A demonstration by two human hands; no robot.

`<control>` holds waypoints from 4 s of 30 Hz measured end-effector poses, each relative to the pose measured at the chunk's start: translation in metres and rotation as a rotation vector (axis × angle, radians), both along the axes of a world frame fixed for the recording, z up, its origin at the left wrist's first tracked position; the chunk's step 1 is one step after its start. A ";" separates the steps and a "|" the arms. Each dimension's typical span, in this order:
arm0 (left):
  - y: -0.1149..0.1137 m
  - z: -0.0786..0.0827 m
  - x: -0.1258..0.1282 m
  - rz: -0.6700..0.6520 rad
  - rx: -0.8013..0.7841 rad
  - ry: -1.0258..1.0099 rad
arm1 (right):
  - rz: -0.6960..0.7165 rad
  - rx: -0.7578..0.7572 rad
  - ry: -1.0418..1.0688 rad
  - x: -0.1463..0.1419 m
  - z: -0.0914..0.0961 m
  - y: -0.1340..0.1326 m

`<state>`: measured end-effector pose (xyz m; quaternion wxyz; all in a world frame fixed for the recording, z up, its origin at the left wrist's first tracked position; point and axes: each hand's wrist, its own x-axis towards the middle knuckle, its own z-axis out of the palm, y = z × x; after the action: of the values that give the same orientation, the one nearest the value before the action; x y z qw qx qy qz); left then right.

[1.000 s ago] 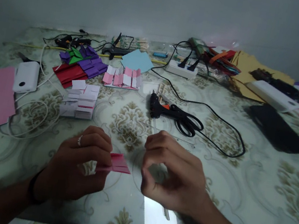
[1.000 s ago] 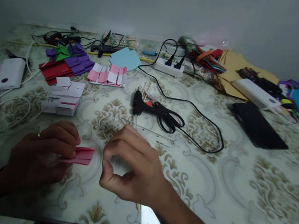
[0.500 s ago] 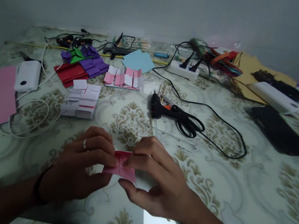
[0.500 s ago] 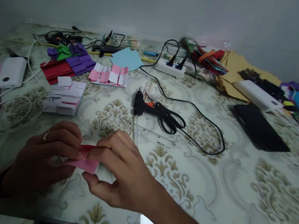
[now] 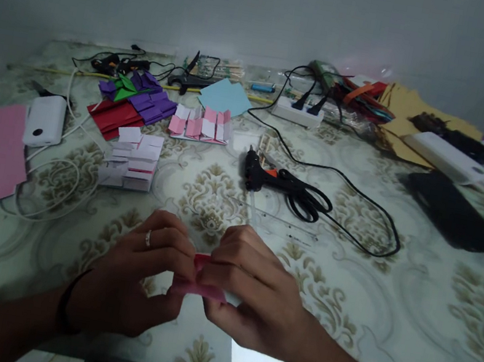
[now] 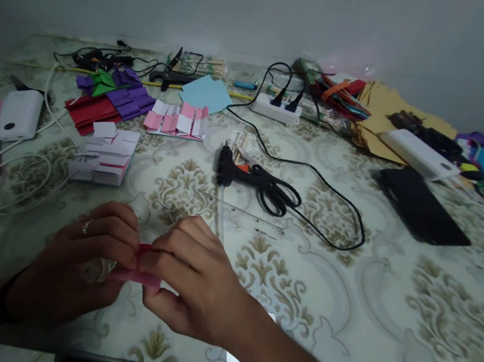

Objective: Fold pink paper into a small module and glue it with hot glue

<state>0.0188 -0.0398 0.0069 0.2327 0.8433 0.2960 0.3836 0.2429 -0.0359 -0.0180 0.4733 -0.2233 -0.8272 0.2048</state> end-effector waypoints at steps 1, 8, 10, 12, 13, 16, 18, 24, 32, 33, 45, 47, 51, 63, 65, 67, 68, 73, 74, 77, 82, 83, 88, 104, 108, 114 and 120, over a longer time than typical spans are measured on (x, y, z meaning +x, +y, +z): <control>0.000 0.000 0.001 0.000 0.003 -0.004 | 0.009 -0.002 -0.001 0.000 -0.001 -0.001; -0.004 -0.003 0.005 -0.005 0.055 -0.012 | 0.006 0.033 0.009 -0.005 -0.007 -0.006; -0.004 -0.003 0.005 -0.001 0.062 -0.009 | -0.010 0.038 0.028 -0.007 -0.007 -0.007; -0.004 -0.001 0.005 -0.005 0.067 -0.006 | -0.027 0.043 0.039 -0.009 -0.006 -0.008; -0.004 0.001 0.004 -0.007 0.068 -0.001 | -0.038 0.044 0.040 -0.009 -0.005 -0.008; -0.002 0.003 0.003 -0.002 0.052 0.011 | -0.077 0.034 0.042 -0.009 -0.001 -0.008; -0.001 0.004 0.001 0.002 0.028 0.013 | -0.093 0.020 0.045 -0.008 0.002 -0.007; 0.008 0.002 -0.009 0.037 -0.026 -0.015 | -0.119 -0.077 0.118 0.000 0.007 -0.001; 0.010 -0.011 -0.008 0.044 -0.119 0.000 | -0.118 -0.456 0.101 -0.002 0.005 0.000; 0.010 -0.012 -0.006 0.030 -0.103 0.010 | -0.099 -0.461 0.092 -0.003 0.004 0.000; 0.010 -0.011 -0.001 0.000 -0.066 0.008 | -0.069 -0.404 0.077 -0.004 0.000 -0.002; 0.009 -0.012 0.000 -0.003 -0.046 0.015 | -0.064 -0.378 0.080 -0.005 0.000 -0.003; 0.007 -0.011 0.001 -0.022 -0.017 0.046 | -0.059 -0.275 0.064 -0.007 0.000 -0.003; 0.009 -0.004 -0.004 -0.055 -0.054 0.057 | -0.066 -0.219 -0.015 0.001 0.007 0.003; 0.009 -0.003 -0.007 -0.029 -0.104 0.034 | -0.089 -0.258 0.006 0.006 0.011 0.005; 0.010 -0.004 -0.009 0.012 -0.146 0.001 | -0.108 -0.284 0.026 0.009 0.013 0.007; 0.010 -0.005 -0.010 0.030 -0.163 -0.009 | -0.109 -0.289 0.030 0.010 0.014 0.007; 0.010 -0.012 -0.007 0.017 -0.225 -0.033 | -0.092 -0.265 0.019 0.004 0.009 0.005; 0.009 -0.014 -0.005 0.008 -0.220 -0.017 | -0.094 -0.265 0.015 0.003 0.008 0.004; 0.008 -0.019 0.000 -0.018 -0.146 0.066 | -0.081 -0.267 0.018 0.000 0.006 0.003; 0.008 -0.019 0.000 -0.033 -0.090 0.146 | -0.060 -0.275 0.020 -0.001 0.006 0.003; 0.008 -0.018 0.000 -0.037 -0.085 0.154 | -0.059 -0.275 0.018 -0.001 0.006 0.003; 0.007 -0.008 0.002 -0.064 -0.052 0.154 | -0.049 -0.300 0.006 -0.002 0.007 0.002; 0.016 -0.006 -0.011 -0.098 -1.009 -0.135 | 0.153 -0.376 -0.033 0.016 0.022 0.013; 0.012 -0.005 -0.010 -0.149 -1.150 -0.139 | 0.268 -0.375 -0.012 0.013 0.019 0.016; 0.010 -0.002 -0.004 -0.122 -1.256 -0.061 | 0.326 -0.415 -0.012 0.015 0.010 0.018; 0.011 -0.010 -0.003 -0.080 -1.207 -0.186 | 0.349 -0.476 -0.032 0.017 0.006 0.021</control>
<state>0.0156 -0.0290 -0.0035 0.7086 0.5359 0.4075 0.2112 0.2601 -0.0146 -0.0119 0.3524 -0.1856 -0.7891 0.4676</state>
